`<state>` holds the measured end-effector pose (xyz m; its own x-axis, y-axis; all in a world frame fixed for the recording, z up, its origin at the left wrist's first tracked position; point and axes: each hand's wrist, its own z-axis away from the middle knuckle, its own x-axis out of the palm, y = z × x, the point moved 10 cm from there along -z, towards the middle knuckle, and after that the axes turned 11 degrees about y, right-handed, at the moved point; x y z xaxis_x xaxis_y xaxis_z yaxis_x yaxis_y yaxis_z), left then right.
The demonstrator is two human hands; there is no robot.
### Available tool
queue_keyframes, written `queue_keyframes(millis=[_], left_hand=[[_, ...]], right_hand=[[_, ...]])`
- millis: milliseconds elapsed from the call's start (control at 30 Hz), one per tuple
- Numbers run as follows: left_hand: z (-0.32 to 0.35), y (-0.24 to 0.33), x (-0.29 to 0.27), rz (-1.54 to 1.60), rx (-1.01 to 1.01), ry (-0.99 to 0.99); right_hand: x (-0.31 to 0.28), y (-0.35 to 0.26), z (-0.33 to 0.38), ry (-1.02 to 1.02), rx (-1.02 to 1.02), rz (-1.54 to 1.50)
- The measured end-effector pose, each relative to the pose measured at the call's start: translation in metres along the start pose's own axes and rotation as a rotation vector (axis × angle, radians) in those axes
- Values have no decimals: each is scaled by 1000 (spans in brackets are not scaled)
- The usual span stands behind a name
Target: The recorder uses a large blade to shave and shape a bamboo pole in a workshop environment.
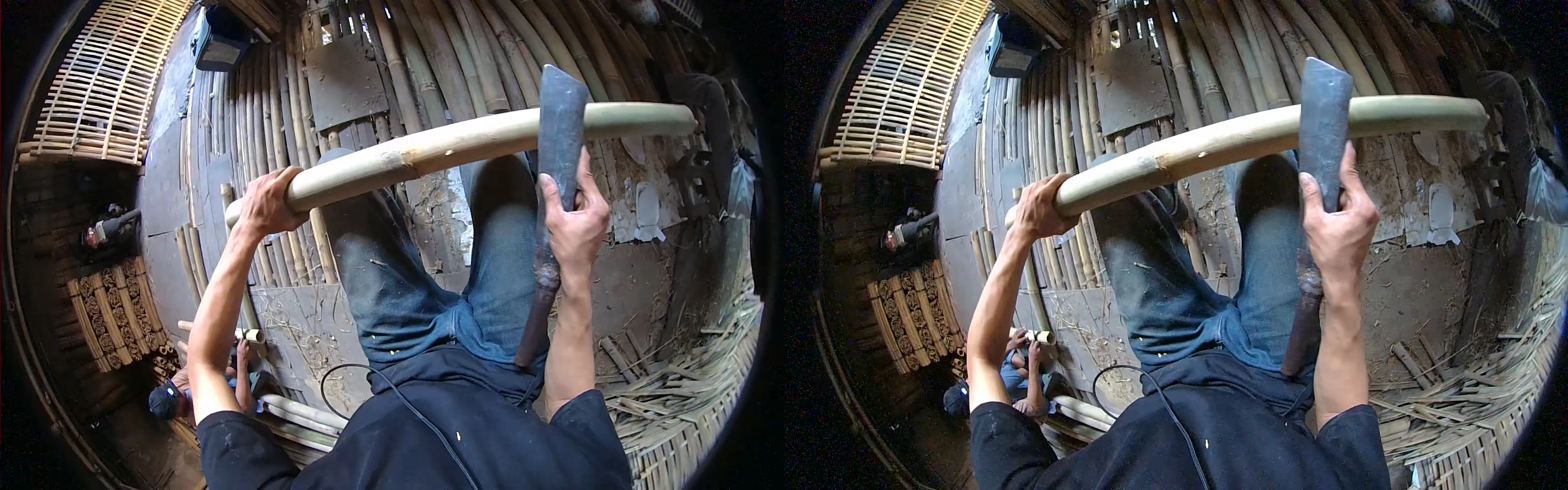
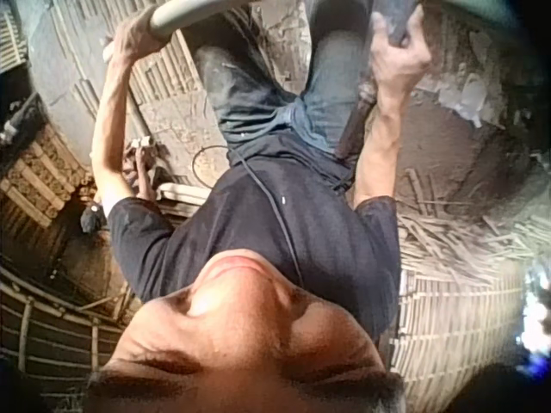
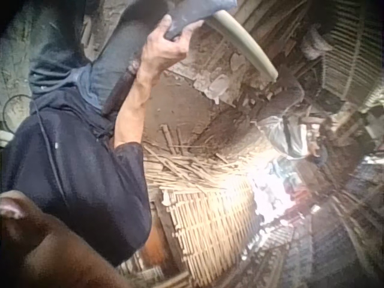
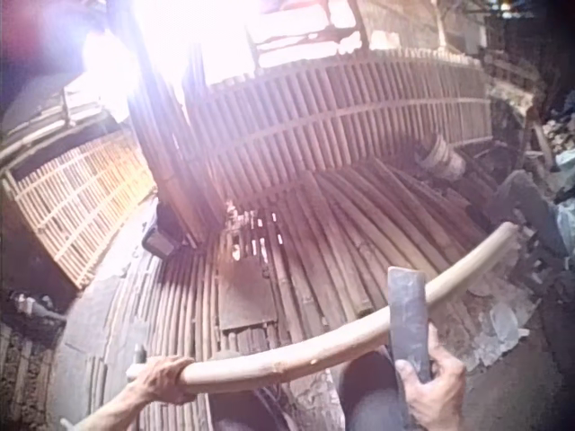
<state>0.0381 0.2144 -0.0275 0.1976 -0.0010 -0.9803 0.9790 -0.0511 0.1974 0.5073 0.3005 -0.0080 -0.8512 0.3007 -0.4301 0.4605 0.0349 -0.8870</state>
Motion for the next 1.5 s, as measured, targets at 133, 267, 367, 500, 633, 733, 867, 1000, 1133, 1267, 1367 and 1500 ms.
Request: queue_keyframes(millis=[133, 267, 367, 500, 633, 733, 867, 1000, 1133, 1267, 1367, 1500], left_hand=[[-14, 13, 11, -50, 0, -80], [-17, 18, 15, -22, -50, -113], [-10, 14, 11, 27, -33, -60], [-18, 16, 7, -2, -43, -135], [-31, 20, 10, 52, -15, -223], [-28, 23, 16, 220, -27, -230], [-27, 19, 12, 323, -44, -243], [-30, 25, 6, 273, -96, -278], [-44, 38, 10, 276, -57, -287], [-27, 38, 3, 387, -98, -352], [-11, 33, -5, 341, -98, -395], [-11, 23, -6, 49, 21, -268]], right_hand=[[92, -23, 53, -272, 30, -103], [165, -71, 144, -606, -331, -32], [137, -64, 114, -367, -390, -102], [46, -14, 5, -145, -21, 94], [81, -26, 32, -194, -198, -87], [132, -58, 100, -346, -315, -109], [111, -54, 68, -299, -224, -99], [32, -6, -13, 4, -7, 83], [86, -37, 48, -112, -294, -146], [149, -58, 123, -495, -189, -100], [81, -68, 67, -133, -385, -90], [17, 2, -4, -107, 77, 172]])
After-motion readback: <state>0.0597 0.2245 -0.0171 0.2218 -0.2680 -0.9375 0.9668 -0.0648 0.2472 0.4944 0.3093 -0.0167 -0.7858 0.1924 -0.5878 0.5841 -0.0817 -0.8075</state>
